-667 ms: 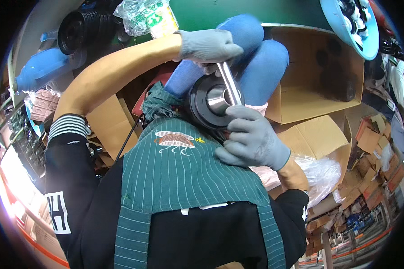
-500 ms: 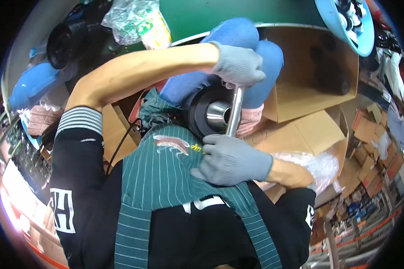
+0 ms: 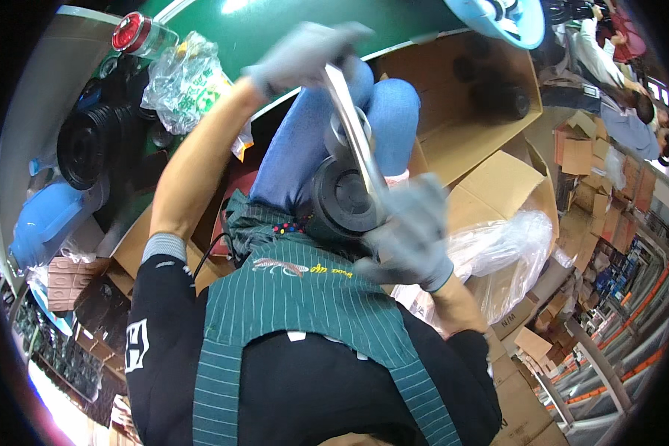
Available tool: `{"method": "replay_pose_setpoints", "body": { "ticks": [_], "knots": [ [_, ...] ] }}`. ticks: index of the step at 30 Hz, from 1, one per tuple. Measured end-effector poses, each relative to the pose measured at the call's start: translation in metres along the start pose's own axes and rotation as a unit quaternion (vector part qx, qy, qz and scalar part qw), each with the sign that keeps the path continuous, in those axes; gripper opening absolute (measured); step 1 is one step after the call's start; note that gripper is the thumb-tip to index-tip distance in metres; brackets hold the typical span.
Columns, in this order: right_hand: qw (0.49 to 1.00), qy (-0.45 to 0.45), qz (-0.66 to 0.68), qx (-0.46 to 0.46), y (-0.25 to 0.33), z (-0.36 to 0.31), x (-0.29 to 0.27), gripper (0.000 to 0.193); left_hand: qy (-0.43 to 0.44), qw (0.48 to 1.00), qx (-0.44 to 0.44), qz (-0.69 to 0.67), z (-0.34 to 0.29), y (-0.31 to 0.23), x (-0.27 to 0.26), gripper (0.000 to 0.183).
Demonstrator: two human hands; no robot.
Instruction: The person sits on the floor and repeatedly assembles black electric kettles by inserting a metal rod into the base, attaching a lid, and placing the finished unit on a nearby table. The process is repeated for multiple units.
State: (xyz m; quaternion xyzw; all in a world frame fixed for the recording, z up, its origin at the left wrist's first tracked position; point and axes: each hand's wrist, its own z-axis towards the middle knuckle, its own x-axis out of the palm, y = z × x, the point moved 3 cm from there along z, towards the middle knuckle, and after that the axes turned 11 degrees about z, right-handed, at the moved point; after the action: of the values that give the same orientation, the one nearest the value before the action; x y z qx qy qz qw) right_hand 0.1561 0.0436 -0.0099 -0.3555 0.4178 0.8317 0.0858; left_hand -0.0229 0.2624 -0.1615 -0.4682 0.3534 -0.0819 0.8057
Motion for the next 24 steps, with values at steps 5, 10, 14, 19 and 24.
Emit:
{"method": "replay_pose_setpoints", "body": {
  "ticks": [5,10,14,19,24],
  "knots": [
    [0.836,-0.093,0.368,0.397,-0.028,-0.068,0.013,0.106,-0.110,0.951,-0.283,-0.063,-0.099,0.050,-0.058,0.045],
    [0.960,0.029,0.096,0.261,-0.047,-0.100,0.048,0.115,-0.250,0.850,-0.367,-0.284,-0.091,0.058,-0.010,0.039],
    [0.943,-0.032,0.203,0.263,-0.044,-0.098,0.055,0.105,-0.353,0.790,-0.450,-0.221,-0.096,0.104,0.020,0.030],
    [0.931,-0.085,0.216,0.280,-0.038,-0.101,0.060,0.094,-0.270,0.831,-0.455,-0.169,-0.091,0.097,0.009,0.030],
    [0.911,-0.179,0.189,0.319,-0.027,-0.084,0.013,0.088,-0.172,0.863,-0.462,-0.113,-0.100,0.095,-0.004,0.034]
  ]
}}
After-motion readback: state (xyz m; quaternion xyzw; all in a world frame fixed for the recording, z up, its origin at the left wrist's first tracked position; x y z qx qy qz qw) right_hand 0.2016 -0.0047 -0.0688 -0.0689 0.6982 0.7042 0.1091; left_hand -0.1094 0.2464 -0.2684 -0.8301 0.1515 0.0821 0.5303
